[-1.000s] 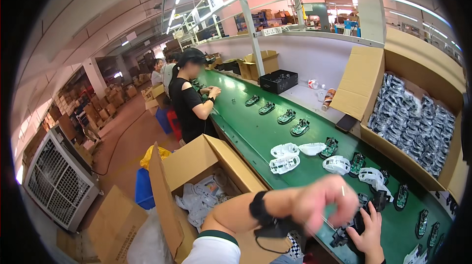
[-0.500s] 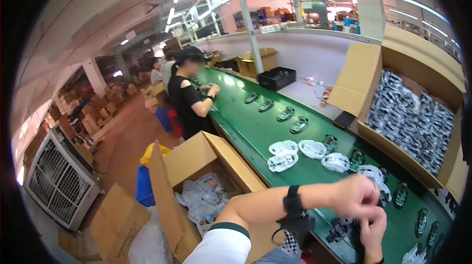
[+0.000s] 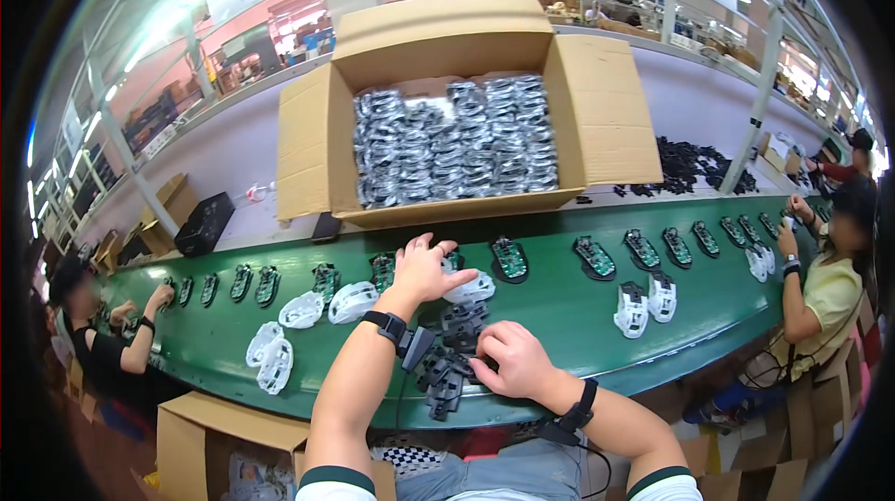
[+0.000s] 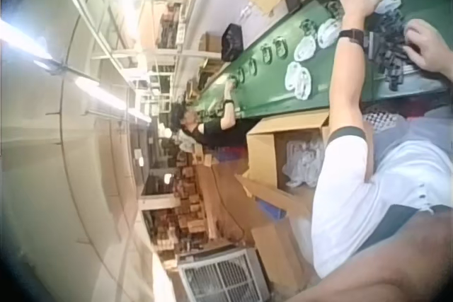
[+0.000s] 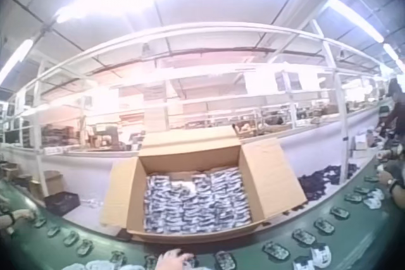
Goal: The person assembles small electronic components on a green workbench. They pick up white plastic housings and black parts, fit them together, and place the assembled units into a cardboard box. The person also handles small plastic bags containing parts.
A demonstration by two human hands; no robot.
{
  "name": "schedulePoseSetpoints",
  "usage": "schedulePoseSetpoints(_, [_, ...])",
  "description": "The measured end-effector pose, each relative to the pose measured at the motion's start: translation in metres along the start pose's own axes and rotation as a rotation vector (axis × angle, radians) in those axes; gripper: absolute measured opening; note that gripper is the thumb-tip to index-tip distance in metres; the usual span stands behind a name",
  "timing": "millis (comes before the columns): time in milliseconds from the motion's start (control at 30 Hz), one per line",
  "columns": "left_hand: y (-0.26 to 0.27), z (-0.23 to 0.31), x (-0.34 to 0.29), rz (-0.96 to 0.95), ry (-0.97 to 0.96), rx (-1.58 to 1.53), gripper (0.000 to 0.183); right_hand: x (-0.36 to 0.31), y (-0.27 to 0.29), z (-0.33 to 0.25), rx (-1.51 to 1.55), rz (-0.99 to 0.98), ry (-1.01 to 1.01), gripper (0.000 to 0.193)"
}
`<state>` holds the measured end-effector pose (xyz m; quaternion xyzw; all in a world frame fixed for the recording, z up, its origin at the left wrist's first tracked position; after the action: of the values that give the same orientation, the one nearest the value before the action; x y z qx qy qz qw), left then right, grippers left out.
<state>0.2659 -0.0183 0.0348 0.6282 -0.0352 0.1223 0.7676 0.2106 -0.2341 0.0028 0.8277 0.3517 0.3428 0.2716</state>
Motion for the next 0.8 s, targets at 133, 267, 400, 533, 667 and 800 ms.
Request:
schedulePoseSetpoints(133, [-0.024, -0.02, -0.003, -0.07, 0.049, -0.073, 0.067, 0.01, -0.003, -0.019, -0.192, 0.1, 0.186, 0.075])
schedulePoseSetpoints(267, [-0.016, -0.027, -0.015, 0.092, -0.12, -0.097, 0.047, 0.009, -0.039, -0.015, -0.229, -0.068, 0.141, 0.078])
schedulePoseSetpoints(400, [-0.002, -0.034, -0.036, 0.332, -0.269, 0.005, 0.023, 0.008, -0.047, -0.023, -0.237, -0.082, 0.169, 0.074])
schedulePoseSetpoints(533, [0.0, -0.025, -0.05, 0.291, -0.326, 0.003, 0.017, 0.001, -0.043, -0.015, -0.262, -0.045, 0.165, 0.069])
schedulePoseSetpoints(667, [-0.002, -0.025, -0.062, 0.138, -0.291, -0.023, 0.04, -0.002, -0.053, -0.012, -0.259, -0.09, 0.099, 0.069])
schedulePoseSetpoints(800, [0.004, -0.004, -0.058, 0.221, -0.321, 0.022, 0.032, -0.003, -0.05, -0.016, -0.261, -0.1, 0.067, 0.071])
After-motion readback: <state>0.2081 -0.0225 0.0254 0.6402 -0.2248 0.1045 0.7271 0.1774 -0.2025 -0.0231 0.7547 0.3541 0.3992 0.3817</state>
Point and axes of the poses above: each hand's wrist, its own x-axis towards the middle knuckle, its own y-axis out of the back of the hand, z = x × y, the point moved 6 cm from there along x, towards the middle knuckle, and after that the axes turned 5 degrees about -y, right-handed, at the moved point
